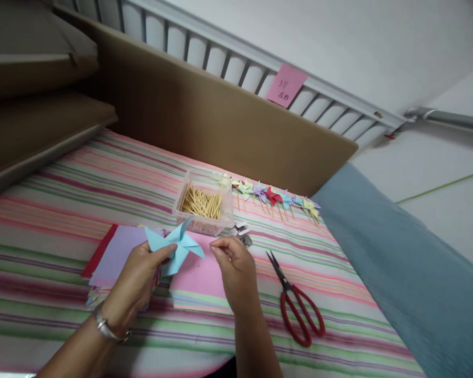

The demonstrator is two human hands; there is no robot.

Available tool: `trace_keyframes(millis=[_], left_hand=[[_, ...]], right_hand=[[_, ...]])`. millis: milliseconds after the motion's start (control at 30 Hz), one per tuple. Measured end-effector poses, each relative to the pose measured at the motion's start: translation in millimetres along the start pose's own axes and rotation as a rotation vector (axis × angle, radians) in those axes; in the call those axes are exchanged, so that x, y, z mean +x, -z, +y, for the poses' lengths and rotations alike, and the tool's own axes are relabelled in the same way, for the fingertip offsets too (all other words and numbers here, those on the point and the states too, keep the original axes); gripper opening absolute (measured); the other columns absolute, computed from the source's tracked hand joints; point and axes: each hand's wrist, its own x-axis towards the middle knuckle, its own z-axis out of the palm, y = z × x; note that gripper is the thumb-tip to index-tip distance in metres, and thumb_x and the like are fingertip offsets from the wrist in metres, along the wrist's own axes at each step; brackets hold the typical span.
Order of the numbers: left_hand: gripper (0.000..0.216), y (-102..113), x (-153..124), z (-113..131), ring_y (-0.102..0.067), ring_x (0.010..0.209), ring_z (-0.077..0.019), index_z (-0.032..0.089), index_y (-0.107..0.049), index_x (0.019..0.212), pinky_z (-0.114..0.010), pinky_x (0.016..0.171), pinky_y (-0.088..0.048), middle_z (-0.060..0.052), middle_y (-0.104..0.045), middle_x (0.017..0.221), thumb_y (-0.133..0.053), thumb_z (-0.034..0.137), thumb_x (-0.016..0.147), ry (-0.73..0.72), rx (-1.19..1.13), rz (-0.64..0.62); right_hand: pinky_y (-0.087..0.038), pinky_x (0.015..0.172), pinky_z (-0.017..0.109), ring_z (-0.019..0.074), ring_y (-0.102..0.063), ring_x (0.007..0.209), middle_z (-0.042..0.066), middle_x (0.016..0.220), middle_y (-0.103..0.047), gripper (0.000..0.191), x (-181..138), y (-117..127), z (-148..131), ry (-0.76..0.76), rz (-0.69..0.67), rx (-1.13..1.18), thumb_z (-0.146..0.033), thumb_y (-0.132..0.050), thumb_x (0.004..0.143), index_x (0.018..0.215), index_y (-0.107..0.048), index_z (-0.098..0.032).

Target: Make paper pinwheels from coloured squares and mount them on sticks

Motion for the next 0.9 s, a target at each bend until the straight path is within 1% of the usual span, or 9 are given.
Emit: trace_keyframes(millis=[67, 133, 200, 267, 333, 467, 567, 667, 900], left_hand=[[0.018, -1, 1, -4, -0.045, 0.045, -0.0086, 0.016, -0.060, 0.064, -0.020, 0.045, -0.036, 0.005, -0.056, 0.052, -0.073, 0.028, 0.062, -0.014, -0.029, -0.019], [0.016, 0, 4, -8, -0.050, 0.052, -0.0103, 0.016, -0.064, 0.071, -0.021, 0.051, -0.040, 0.003, -0.061, 0.059, -0.073, 0.027, 0.064, -0.031, -0.049, -0.056], [0.017, 0, 6, -11, -0.054, 0.059, -0.0125, 0.015, -0.066, 0.075, -0.023, 0.058, -0.044, 0.000, -0.065, 0.067, -0.072, 0.028, 0.066, -0.046, -0.056, -0.089], [0.017, 1, 6, -13, -0.057, 0.065, -0.0145, 0.015, -0.068, 0.078, -0.024, 0.064, -0.045, -0.001, -0.067, 0.071, -0.072, 0.028, 0.067, -0.055, -0.055, -0.105], [0.016, 0, 5, -12, -0.057, 0.065, -0.0147, 0.016, -0.069, 0.076, -0.024, 0.065, -0.045, -0.001, -0.068, 0.069, -0.072, 0.028, 0.066, -0.054, -0.043, -0.099], [0.017, 0, 3, -14, -0.058, 0.064, -0.0148, 0.017, -0.070, 0.076, -0.024, 0.065, -0.045, 0.000, -0.069, 0.070, -0.074, 0.028, 0.065, -0.059, -0.033, -0.096], [0.021, 0, 4, -16, -0.061, 0.072, -0.0172, 0.017, -0.070, 0.081, -0.027, 0.070, -0.046, -0.002, -0.072, 0.078, -0.075, 0.030, 0.065, -0.082, -0.039, -0.118], [0.022, 1, 5, -18, -0.062, 0.074, -0.0185, 0.017, -0.070, 0.082, -0.028, 0.072, -0.046, -0.003, -0.072, 0.078, -0.074, 0.031, 0.065, -0.084, -0.044, -0.132], [0.024, 1, 2, -15, -0.061, 0.069, -0.0176, 0.016, -0.070, 0.081, -0.026, 0.066, -0.044, -0.003, -0.071, 0.074, -0.074, 0.032, 0.064, -0.045, -0.041, -0.156]], right_hand=[[-0.042, 0.084, 0.030, 0.0171, -0.057, 0.092, 0.002, 0.090, -0.062, 0.010, -4, -5, -8, 0.069, 0.002, -0.006, -0.017, -0.056, 0.081, 0.077, -0.063, -0.022], [-0.033, 0.100, 0.035, 0.0200, -0.047, 0.116, 0.005, 0.116, -0.058, 0.011, -7, -12, -11, 0.100, -0.032, -0.036, -0.015, -0.058, 0.080, 0.076, -0.065, -0.023], [-0.023, 0.108, 0.039, 0.0215, -0.030, 0.133, 0.004, 0.138, -0.043, 0.012, -9, -20, -9, 0.095, -0.079, -0.065, -0.016, -0.058, 0.080, 0.076, -0.066, -0.023], [-0.018, 0.111, 0.042, 0.0214, -0.019, 0.138, 0.002, 0.148, -0.031, 0.012, -10, -26, -6, 0.081, -0.119, -0.080, -0.016, -0.057, 0.081, 0.077, -0.067, -0.023], [-0.016, 0.111, 0.043, 0.0212, -0.015, 0.140, 0.001, 0.150, -0.026, 0.012, -10, -29, -4, 0.067, -0.142, -0.089, -0.018, -0.057, 0.082, 0.078, -0.067, -0.023], [-0.016, 0.111, 0.044, 0.0210, -0.012, 0.140, 0.000, 0.151, -0.024, 0.012, -10, -32, -2, 0.039, -0.160, -0.076, -0.021, -0.056, 0.084, 0.080, -0.068, -0.024], [-0.016, 0.111, 0.045, 0.0212, -0.013, 0.140, 0.000, 0.151, -0.025, 0.012, -10, -33, -2, 0.023, -0.159, -0.050, -0.021, -0.057, 0.083, 0.080, -0.068, -0.024], [-0.016, 0.111, 0.045, 0.0206, -0.014, 0.140, 0.000, 0.150, -0.027, 0.012, -10, -34, -1, 0.002, -0.167, -0.036, -0.020, -0.058, 0.082, 0.079, -0.069, -0.024], [-0.016, 0.111, 0.043, 0.0204, -0.019, 0.139, 0.001, 0.148, -0.032, 0.011, -8, -31, -1, -0.076, -0.189, 0.024, -0.019, -0.059, 0.079, 0.076, -0.069, -0.023]])
